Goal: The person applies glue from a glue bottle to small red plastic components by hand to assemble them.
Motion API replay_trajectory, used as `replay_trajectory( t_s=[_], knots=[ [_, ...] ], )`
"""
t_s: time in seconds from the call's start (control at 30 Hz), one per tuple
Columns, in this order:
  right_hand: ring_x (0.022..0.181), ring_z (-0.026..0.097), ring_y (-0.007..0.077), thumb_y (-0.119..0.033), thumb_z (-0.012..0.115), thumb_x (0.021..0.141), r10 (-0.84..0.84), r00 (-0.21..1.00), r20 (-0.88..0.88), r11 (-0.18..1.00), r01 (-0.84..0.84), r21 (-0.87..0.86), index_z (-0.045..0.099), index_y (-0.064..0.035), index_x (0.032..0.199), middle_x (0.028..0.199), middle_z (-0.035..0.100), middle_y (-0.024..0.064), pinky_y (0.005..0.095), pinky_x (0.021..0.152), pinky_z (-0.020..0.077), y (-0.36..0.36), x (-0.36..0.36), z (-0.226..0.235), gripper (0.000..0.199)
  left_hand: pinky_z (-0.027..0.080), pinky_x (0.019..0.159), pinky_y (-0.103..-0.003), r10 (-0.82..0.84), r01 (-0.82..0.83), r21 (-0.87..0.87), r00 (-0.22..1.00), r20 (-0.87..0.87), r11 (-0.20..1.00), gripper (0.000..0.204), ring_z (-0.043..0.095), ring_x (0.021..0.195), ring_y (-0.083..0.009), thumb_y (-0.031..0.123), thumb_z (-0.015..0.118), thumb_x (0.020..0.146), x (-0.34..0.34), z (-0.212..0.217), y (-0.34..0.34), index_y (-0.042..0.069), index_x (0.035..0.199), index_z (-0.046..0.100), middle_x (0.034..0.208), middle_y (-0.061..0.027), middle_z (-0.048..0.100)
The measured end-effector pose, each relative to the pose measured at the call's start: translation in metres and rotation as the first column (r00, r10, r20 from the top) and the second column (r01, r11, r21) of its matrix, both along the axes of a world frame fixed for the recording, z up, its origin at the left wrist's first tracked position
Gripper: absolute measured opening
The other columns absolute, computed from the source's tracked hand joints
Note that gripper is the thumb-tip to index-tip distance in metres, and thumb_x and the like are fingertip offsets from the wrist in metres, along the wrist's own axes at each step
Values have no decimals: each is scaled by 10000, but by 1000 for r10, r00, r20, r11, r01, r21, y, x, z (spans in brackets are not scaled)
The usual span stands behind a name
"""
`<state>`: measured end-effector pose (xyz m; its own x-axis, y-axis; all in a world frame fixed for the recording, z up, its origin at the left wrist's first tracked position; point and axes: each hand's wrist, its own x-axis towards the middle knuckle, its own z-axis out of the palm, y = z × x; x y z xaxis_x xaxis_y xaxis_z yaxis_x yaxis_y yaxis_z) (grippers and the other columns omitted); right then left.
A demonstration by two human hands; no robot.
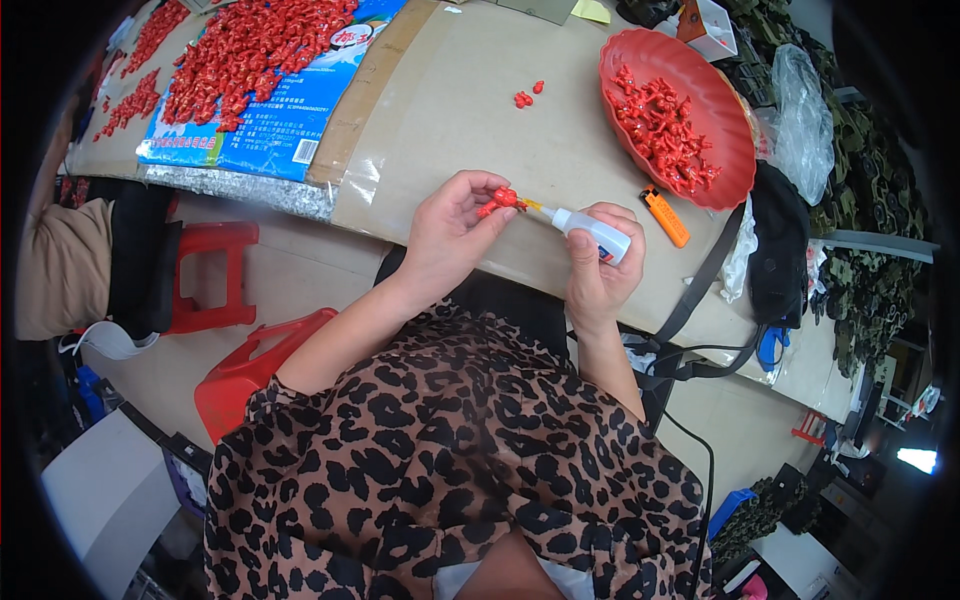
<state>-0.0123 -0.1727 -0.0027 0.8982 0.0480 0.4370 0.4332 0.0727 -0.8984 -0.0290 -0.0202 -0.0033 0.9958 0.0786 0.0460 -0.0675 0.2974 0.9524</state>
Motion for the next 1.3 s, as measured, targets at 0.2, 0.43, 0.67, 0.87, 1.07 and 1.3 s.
replay_trajectory(
  t_s=[0.2, 0.43, 0.67, 0.87, 1.07, 1.3],
  knots=[
    [687, 488, 93, -108, 593, 781, 2, 1000, -7, 1000, -2, -14, 436, -6, 925, 923, 470, 91, 192, 593, 401, -1, -2, 0, 237, 431, 782, -208, 5, -5, -17, 1000, -2, 1000, 222, 511, 869, -100, -56, 529, 776, -1, -1, 0, -26, 981, 448, 924, -59, 514],
    [668, 490, 94, -111, 594, 780, 6, 1000, -17, 1000, -6, -5, 436, -8, 919, 918, 471, 91, 190, 581, 402, -1, -1, 0, 235, 431, 778, -206, 5, -5, -6, 1000, -18, 1000, 224, 510, 870, -99, -58, 526, 778, -1, 0, 0, -26, 985, 447, 923, -58, 512],
    [665, 491, 94, -109, 591, 782, 14, 1000, -13, 1000, -14, -9, 435, -8, 921, 918, 470, 94, 190, 578, 403, -1, 0, -2, 232, 437, 751, -206, 11, -11, 10, 1000, 0, 1000, 208, 519, 860, -88, -37, 523, 784, -1, -1, 0, -25, 979, 448, 919, -56, 516],
    [651, 486, 124, -118, 581, 788, 13, 996, -92, 992, -1, 126, 447, -5, 904, 906, 476, 103, 230, 571, 413, 2, 0, 2, 210, 434, 814, -234, -2, 3, -20, 1000, 28, 1000, 203, 517, 909, -128, -65, 498, 787, 0, -5, 1, -24, 972, 424, 943, -87, 515],
    [648, 481, 144, -116, 572, 791, 96, 977, -189, 951, -34, 307, 456, -1, 896, 903, 481, 105, 267, 566, 412, 7, -4, 6, 193, 423, 849, -263, -22, 23, -45, 999, 26, 999, 187, 499, 990, -171, -80, 469, 792, 1, -3, 2, 2, 932, 375, 1043, -156, 499],
    [677, 486, 90, -88, 596, 777, 73, 982, -172, 966, -27, 259, 440, 0, 902, 892, 472, 75, 198, 591, 411, 11, -10, 3, 219, 417, 860, -268, 40, -39, -24, 999, 19, 999, 202, 491, 1014, -192, -102, 477, 770, -1, -3, -3, 10, 895, 365, 1068, -177, 464]
  ],
)
